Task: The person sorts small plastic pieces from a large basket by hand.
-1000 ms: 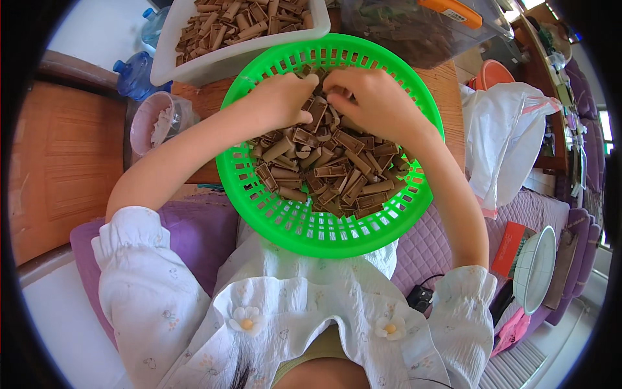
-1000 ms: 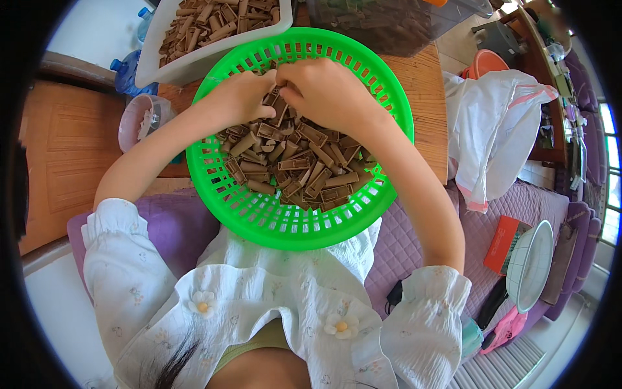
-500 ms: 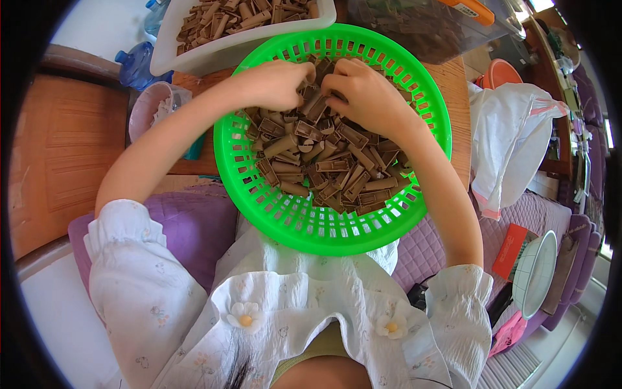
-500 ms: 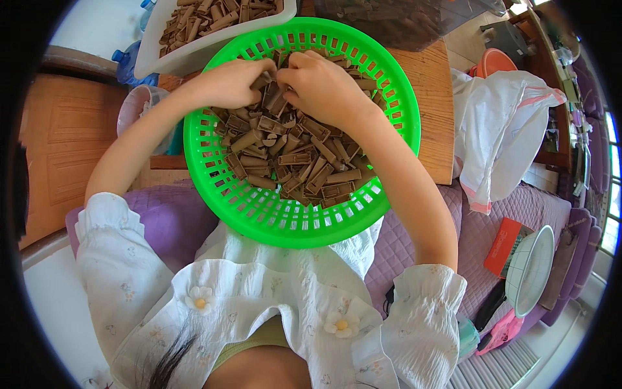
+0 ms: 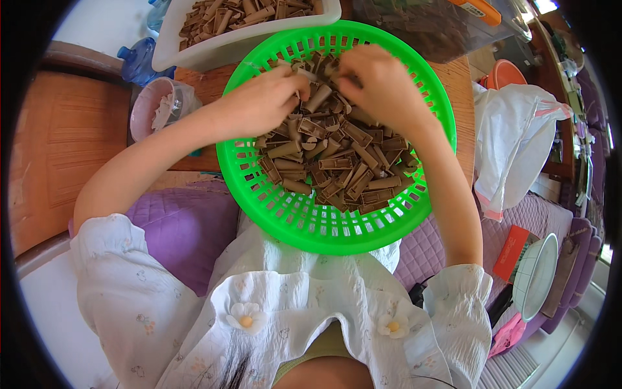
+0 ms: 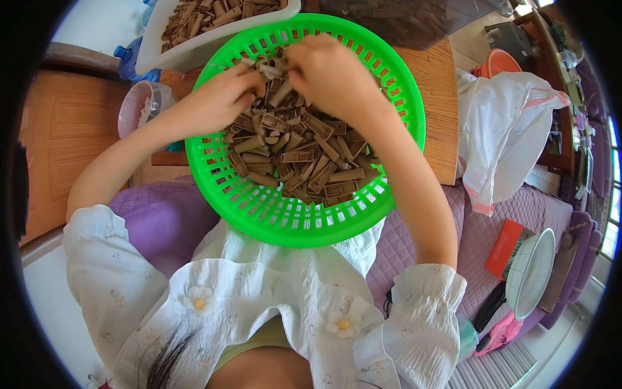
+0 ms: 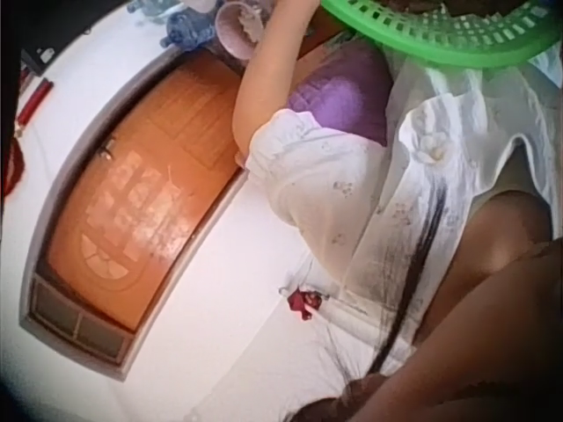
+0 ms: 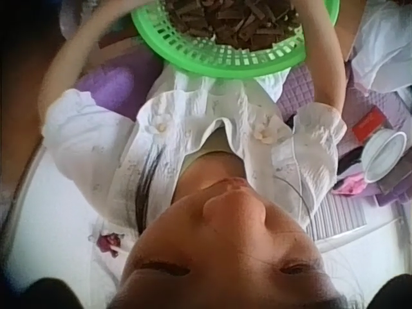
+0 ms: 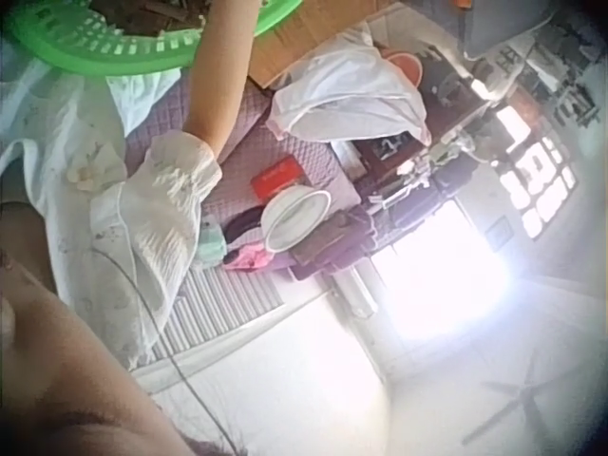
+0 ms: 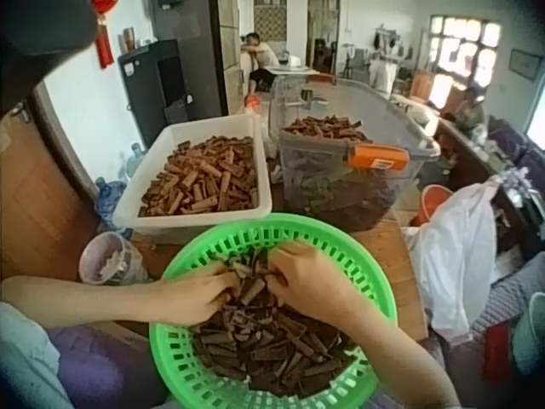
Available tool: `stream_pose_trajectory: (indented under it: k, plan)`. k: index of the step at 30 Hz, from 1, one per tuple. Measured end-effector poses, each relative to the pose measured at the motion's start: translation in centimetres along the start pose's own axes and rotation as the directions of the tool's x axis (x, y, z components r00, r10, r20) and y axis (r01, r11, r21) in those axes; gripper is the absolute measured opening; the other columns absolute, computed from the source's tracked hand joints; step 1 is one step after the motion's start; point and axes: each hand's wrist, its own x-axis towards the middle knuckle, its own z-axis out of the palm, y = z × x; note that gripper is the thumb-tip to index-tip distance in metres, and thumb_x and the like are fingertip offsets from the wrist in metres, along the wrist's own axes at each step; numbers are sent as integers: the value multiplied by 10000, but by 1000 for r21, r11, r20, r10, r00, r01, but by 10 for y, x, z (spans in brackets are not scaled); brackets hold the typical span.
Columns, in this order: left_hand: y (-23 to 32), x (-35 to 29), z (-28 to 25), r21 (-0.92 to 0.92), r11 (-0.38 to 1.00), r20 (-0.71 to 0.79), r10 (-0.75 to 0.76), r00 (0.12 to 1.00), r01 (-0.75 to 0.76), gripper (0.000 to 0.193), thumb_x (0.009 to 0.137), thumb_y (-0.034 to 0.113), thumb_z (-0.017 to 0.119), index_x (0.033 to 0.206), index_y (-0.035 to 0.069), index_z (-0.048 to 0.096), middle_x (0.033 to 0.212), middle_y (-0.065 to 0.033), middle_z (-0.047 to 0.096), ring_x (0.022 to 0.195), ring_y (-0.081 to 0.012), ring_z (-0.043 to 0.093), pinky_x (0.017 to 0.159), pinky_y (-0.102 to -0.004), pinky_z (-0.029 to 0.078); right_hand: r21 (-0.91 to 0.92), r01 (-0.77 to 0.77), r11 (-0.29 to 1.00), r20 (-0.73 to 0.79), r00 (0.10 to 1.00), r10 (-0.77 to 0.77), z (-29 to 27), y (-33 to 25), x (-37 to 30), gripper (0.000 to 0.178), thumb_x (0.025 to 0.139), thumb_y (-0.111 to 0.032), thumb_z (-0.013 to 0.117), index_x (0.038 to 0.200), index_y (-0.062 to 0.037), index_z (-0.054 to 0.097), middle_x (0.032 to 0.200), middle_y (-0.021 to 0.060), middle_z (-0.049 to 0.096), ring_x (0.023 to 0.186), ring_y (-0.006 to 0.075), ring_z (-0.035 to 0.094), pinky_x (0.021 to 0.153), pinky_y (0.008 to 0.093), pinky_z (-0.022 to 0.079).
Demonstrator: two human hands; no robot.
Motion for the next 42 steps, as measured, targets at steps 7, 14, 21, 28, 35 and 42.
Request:
stream_pose_trajectory:
  k: [7,14,21,28,35,42]
  plan:
    - [17,-3,14,79,997,171,-3,985,-11,301,778,229,657,989,72,510,919,-87,510,915,-280,527,749,-411,442,378,-489,786,41,857,513,-44,-18,-17,279,773,-6,623,1033,-39,529,811,42,611,735,90,573,680,251,472]
    - [15,4,22,61,997,260,36,965,-53,315,761,169,655,1015,54,509,890,-112,547,910,-298,550,740,-413,452,292,-394,871,139,919,369,-46,-36,-35,194,762,-42,577,951,-29,535,831,122,626,752,257,604,690,345,467]
    - [-5,17,10,-218,975,398,52,916,39,224,816,54,527,1033,-3,529,887,-178,592,875,-350,588,766,-438,450,-128,-531,838,316,779,542,-22,-48,-39,264,754,-174,679,878,-22,502,795,150,627,799,329,615,679,421,479]
    - [6,29,-8,-276,937,575,-16,818,213,318,855,199,570,1089,55,410,884,-91,529,741,-211,528,671,-340,431,-355,-516,779,362,693,624,4,-55,-39,341,741,-169,678,986,-49,474,734,152,631,740,361,618,643,453,474]
    - [14,31,2,-700,173,659,-220,719,693,313,928,396,498,1030,130,369,848,-17,499,660,-79,482,535,-213,431,-5,-672,740,347,693,632,-45,-19,-54,252,795,-81,546,1039,-42,496,729,139,633,677,287,647,561,371,502]
    - [15,34,12,-800,65,573,-210,792,597,97,959,211,433,1021,140,452,945,2,512,713,-54,503,576,-183,465,474,-772,424,327,601,729,-70,-16,-74,142,857,-68,523,992,-25,538,755,20,576,608,61,539,518,213,405]
